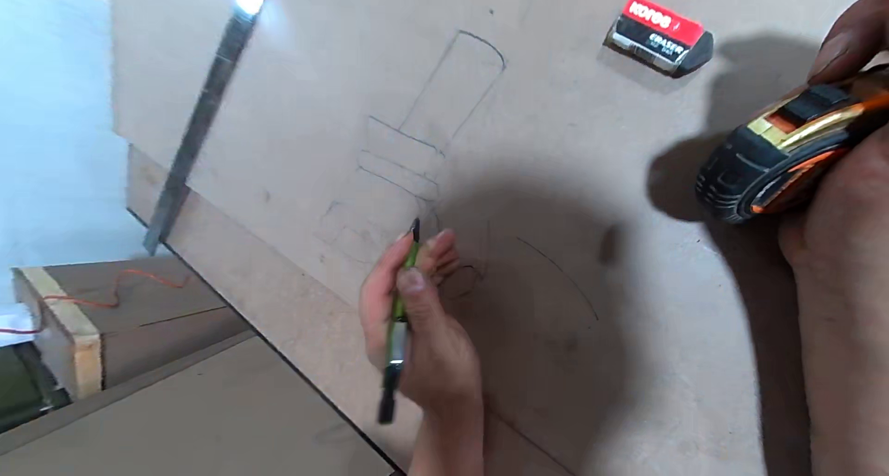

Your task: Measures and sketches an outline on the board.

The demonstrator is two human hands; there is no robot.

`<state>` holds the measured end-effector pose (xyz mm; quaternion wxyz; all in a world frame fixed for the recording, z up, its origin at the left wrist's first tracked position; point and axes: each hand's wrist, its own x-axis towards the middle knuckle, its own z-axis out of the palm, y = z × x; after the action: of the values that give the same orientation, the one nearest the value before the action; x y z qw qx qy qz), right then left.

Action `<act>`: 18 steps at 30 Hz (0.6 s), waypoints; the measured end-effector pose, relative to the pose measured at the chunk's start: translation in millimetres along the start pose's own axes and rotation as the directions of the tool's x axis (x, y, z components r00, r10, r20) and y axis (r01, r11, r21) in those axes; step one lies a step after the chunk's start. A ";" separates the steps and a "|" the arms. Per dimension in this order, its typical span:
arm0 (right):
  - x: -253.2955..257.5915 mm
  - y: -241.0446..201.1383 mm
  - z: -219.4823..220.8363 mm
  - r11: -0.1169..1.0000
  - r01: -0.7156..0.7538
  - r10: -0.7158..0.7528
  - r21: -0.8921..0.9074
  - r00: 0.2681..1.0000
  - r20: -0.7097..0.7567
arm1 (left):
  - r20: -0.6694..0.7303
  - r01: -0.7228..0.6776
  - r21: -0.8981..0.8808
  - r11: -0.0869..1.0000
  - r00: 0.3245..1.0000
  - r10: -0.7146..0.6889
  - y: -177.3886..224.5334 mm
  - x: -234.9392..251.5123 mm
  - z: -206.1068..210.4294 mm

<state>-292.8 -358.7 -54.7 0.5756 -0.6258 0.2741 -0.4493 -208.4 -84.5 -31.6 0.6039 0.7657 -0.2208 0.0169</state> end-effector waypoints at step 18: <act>-162.0 -141.4 -114.3 0.738 -0.518 0.646 -0.432 0.728 0.231 | 0.228 0.357 0.222 0.907 0.885 -0.405 64.3 -19.8 -83.8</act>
<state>-490.1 -247.1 34.4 0.6126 -0.6667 0.4197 -0.0635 -229.1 -11.2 44.3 0.4907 0.8388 -0.1432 -0.1874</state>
